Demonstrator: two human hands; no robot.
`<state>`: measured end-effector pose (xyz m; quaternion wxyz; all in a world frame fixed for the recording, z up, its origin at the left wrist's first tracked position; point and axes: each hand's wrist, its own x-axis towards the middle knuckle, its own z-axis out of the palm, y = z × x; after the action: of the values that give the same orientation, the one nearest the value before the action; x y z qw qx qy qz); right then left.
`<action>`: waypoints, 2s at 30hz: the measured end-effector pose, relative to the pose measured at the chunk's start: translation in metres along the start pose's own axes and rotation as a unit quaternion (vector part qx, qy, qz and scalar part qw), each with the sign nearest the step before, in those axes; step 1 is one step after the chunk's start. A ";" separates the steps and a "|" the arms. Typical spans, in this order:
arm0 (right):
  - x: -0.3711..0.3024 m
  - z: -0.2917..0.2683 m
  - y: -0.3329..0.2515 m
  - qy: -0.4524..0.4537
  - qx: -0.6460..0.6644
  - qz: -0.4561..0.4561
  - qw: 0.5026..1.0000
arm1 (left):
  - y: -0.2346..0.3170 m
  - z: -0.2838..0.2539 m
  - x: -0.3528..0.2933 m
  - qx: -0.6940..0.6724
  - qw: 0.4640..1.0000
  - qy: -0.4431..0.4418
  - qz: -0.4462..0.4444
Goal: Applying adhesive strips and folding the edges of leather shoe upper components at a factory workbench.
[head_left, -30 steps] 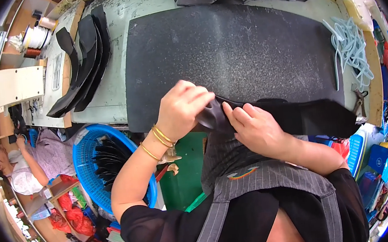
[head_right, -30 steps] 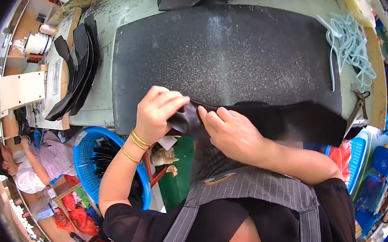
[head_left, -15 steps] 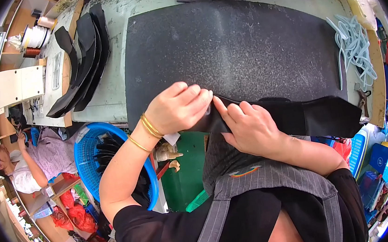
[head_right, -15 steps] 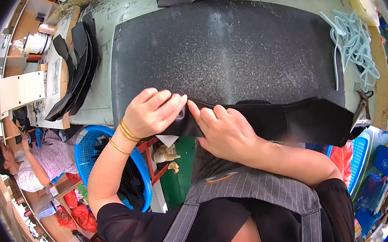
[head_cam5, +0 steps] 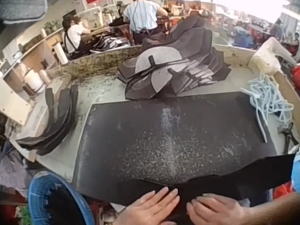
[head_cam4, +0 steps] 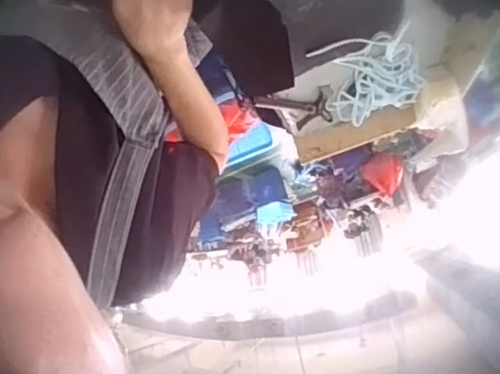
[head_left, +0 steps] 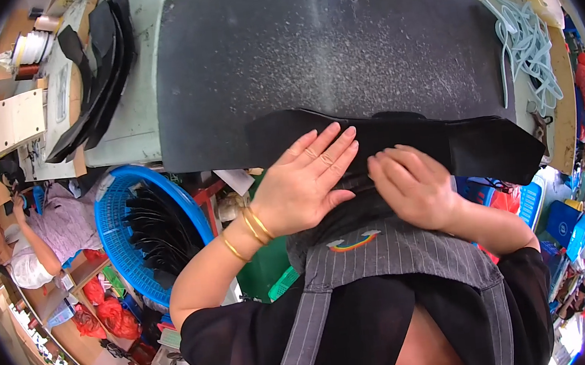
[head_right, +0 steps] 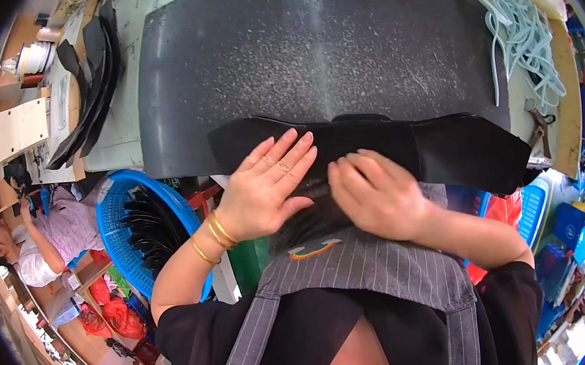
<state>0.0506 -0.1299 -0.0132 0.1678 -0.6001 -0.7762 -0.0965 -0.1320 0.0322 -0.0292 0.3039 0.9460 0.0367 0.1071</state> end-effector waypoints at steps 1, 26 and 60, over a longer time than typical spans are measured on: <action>-0.010 0.001 0.005 0.018 -0.006 -0.011 1.000 | -0.002 -0.005 -0.001 0.026 0.999 -0.014 0.022; -0.100 -0.051 0.178 0.049 -0.170 0.519 0.836 | -0.117 -0.106 0.154 0.284 0.918 0.266 -0.078; -0.042 -0.140 0.183 0.195 0.835 0.217 0.467 | 0.070 -0.014 0.195 -0.181 0.981 0.043 -0.051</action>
<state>0.2569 -0.1691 0.0907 0.7515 -0.2896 -0.2799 0.5225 0.0548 0.0094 0.0580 0.4728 0.8670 0.0775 0.1371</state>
